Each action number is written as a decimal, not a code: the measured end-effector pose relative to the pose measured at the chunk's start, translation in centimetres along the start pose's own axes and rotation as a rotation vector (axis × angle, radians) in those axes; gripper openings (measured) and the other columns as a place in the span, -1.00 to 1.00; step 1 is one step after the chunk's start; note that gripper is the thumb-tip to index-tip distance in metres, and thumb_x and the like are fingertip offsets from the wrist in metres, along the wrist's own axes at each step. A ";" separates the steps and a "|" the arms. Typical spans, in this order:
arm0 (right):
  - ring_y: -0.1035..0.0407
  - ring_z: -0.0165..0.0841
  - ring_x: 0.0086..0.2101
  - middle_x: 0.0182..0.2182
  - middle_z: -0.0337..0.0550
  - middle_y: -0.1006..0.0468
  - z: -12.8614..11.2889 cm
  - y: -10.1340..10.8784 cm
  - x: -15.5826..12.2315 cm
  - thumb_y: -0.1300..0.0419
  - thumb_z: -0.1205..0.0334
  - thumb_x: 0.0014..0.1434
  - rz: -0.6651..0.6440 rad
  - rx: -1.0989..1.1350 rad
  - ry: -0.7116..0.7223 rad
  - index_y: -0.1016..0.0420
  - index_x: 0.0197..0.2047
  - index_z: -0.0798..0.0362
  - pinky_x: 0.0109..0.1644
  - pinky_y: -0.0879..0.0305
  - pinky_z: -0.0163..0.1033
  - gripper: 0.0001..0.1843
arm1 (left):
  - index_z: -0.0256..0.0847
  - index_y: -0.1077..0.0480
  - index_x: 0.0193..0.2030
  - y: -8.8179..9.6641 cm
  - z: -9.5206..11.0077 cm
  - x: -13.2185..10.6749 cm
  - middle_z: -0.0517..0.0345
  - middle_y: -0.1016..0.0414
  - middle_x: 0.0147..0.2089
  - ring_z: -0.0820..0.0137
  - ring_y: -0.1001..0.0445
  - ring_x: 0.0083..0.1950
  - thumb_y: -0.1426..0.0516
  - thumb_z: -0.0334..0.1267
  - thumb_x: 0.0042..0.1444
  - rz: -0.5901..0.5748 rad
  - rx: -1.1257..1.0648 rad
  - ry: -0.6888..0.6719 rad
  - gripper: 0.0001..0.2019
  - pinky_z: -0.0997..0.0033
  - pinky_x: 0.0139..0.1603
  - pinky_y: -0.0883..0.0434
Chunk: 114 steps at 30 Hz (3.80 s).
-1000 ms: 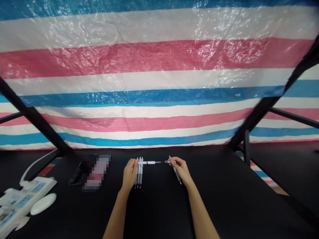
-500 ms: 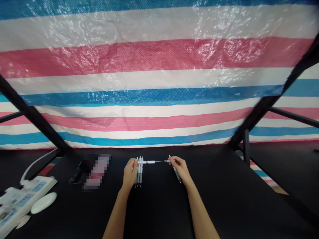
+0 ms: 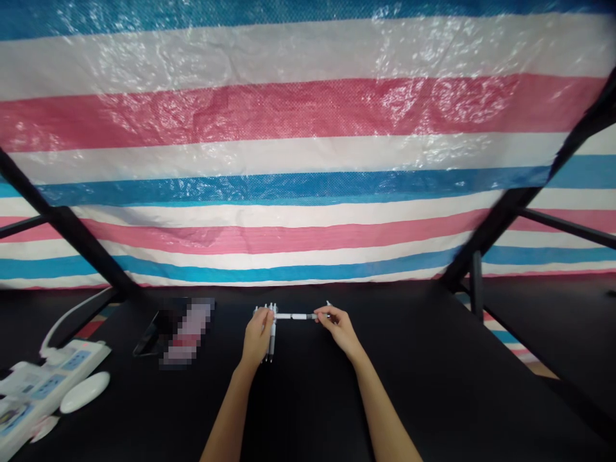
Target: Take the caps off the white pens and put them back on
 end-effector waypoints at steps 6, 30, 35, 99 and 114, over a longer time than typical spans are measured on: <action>-0.41 -0.30 -0.41 -0.45 -0.13 -0.57 0.2 -0.3 0.0 -0.20 0.01 0.03 -0.012 0.030 0.006 -0.54 -0.33 0.06 -0.29 -0.27 -0.21 -0.71 | -0.19 -0.29 -0.44 -0.2 -0.3 -0.1 0.17 -0.33 -0.43 0.42 -0.34 -0.36 0.12 -0.18 0.22 -0.017 -0.025 0.001 -0.71 0.43 -0.30 -0.29; -0.31 -0.40 -0.57 -0.59 -0.23 -0.50 0.0 -0.8 -0.2 -0.22 -0.09 -0.01 -0.066 0.116 -0.040 -0.34 -0.07 0.06 -0.45 -0.17 -0.30 -0.48 | -0.20 -0.33 -0.45 0.2 -0.7 0.1 0.15 -0.35 -0.40 0.42 -0.35 -0.35 0.05 -0.16 0.18 0.005 -0.107 0.008 -0.73 0.47 -0.32 -0.30; -0.32 -0.38 -0.54 -0.55 -0.20 -0.52 0.0 -0.2 -0.2 -0.27 -0.07 -0.07 -0.063 0.130 -0.035 -0.35 -0.27 0.04 -0.44 -0.17 -0.29 -0.59 | -0.20 -0.33 -0.45 0.1 -0.5 0.1 0.15 -0.34 -0.42 0.42 -0.34 -0.36 0.05 -0.16 0.18 -0.005 -0.093 0.002 -0.73 0.46 -0.32 -0.29; -0.31 -0.39 -0.55 -0.62 -0.23 -0.45 -0.2 0.5 -0.1 -0.19 -0.14 0.00 -0.027 0.040 0.005 -0.44 -0.39 0.07 -0.44 -0.20 -0.30 -0.60 | -0.26 -0.39 -0.40 -0.2 -2.3 0.2 0.05 -0.55 -0.39 0.33 -0.54 -0.30 -0.24 -0.11 -0.13 0.076 -0.540 0.204 -0.75 0.32 -0.23 -0.48; -0.27 -0.41 -0.62 -0.69 -0.24 -0.44 0.2 0.7 -0.2 -0.12 -0.16 0.07 -0.033 -0.015 0.007 -0.37 -0.53 0.05 -0.45 -0.20 -0.30 -0.57 | -0.26 -0.42 -0.43 -0.4 -2.3 0.1 0.06 -0.55 -0.38 0.35 -0.53 -0.28 -0.28 -0.18 -0.18 0.115 -0.641 0.272 -0.78 0.37 -0.17 -0.44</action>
Point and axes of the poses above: each hand's wrist, its own x-axis towards the middle knuckle, its own y-axis out of the back of the hand, z = x × y, the point moved 8 cm from there along x, towards the middle knuckle
